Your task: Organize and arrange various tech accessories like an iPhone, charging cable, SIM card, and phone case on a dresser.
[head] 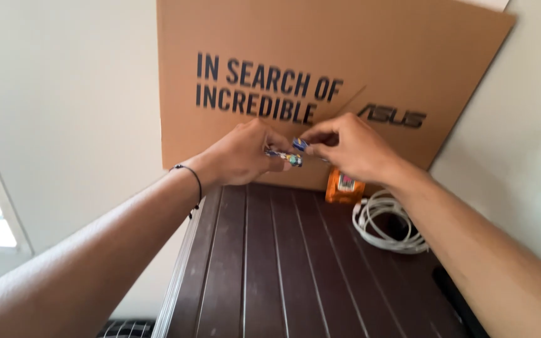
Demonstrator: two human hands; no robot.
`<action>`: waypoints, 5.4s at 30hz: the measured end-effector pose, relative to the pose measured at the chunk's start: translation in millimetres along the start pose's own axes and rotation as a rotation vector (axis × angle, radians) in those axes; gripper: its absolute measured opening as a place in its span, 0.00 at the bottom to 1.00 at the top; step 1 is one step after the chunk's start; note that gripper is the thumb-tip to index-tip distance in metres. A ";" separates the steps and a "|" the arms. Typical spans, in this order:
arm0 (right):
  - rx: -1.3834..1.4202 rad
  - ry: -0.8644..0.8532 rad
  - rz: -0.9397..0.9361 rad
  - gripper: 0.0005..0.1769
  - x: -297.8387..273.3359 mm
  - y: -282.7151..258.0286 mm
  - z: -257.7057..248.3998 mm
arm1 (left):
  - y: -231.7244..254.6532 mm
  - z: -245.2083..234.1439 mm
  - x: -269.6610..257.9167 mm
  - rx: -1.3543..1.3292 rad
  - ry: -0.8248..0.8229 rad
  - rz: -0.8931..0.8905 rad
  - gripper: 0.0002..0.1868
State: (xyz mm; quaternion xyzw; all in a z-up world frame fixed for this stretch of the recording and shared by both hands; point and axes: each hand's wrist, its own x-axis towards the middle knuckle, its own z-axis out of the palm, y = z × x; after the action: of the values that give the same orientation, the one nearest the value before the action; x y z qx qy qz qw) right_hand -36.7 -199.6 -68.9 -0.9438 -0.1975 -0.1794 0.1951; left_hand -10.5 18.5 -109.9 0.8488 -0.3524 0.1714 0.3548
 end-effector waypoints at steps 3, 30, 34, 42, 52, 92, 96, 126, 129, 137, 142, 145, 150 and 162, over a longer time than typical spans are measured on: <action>0.010 -0.023 -0.049 0.14 21.3 19.7 21.9 | -24.6 10.2 0.3 0.042 -0.048 0.062 0.15; 0.006 -0.126 0.004 0.10 14.1 12.9 72.5 | -30.0 29.5 -21.1 0.197 -0.037 -0.065 0.12; 0.038 -0.133 0.022 0.11 17.0 19.1 77.6 | -31.4 33.5 -21.0 0.200 -0.034 -0.049 0.11; -0.006 -0.049 -0.039 0.14 11.5 20.5 79.9 | -35.3 42.7 -17.9 0.122 -0.015 0.020 0.12; 0.014 0.042 -0.068 0.12 -3.5 22.6 84.9 | -35.7 48.1 -16.2 0.169 0.084 0.050 0.15; -0.323 -0.031 -0.081 0.12 -43.5 31.2 41.4 | 3.4 75.5 14.4 0.300 -0.002 -0.143 0.18; -0.317 -0.006 -0.075 0.10 -40.7 36.4 44.9 | -1.8 79.3 15.8 0.284 -0.001 -0.141 0.15; -0.121 0.032 0.133 0.13 -70.0 -48.3 28.6 | 15.5 16.1 -58.4 0.113 0.204 -0.140 0.07; -0.058 0.009 0.171 0.12 -81.0 -69.0 34.4 | 20.7 0.5 -87.3 0.066 0.233 -0.168 0.10; 0.073 0.002 0.166 0.13 -100.4 -150.4 47.1 | 19.5 -56.1 -158.5 -0.079 0.268 -0.145 0.13; 0.191 0.023 0.016 0.14 -100.7 -185.3 64.3 | 28.6 -78.9 -199.0 -0.053 0.297 -0.255 0.14; 0.267 -0.013 0.011 0.13 -98.7 -204.7 77.4 | 34.5 -91.6 -224.8 -0.011 0.340 -0.314 0.14; 0.438 -0.093 -0.109 0.13 -90.7 -237.4 95.0 | 41.1 -107.5 -268.8 0.079 0.446 -0.423 0.19; 0.518 -0.408 -0.330 0.15 -100.6 -308.1 131.1 | 95.6 -129.7 -376.9 0.133 0.600 -0.876 0.16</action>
State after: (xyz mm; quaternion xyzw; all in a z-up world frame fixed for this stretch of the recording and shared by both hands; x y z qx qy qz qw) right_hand -225.2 88.1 -131.8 -0.8348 -0.4208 0.0393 0.3527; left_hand -345.8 244.1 -178.3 0.8508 0.1635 0.2646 0.4236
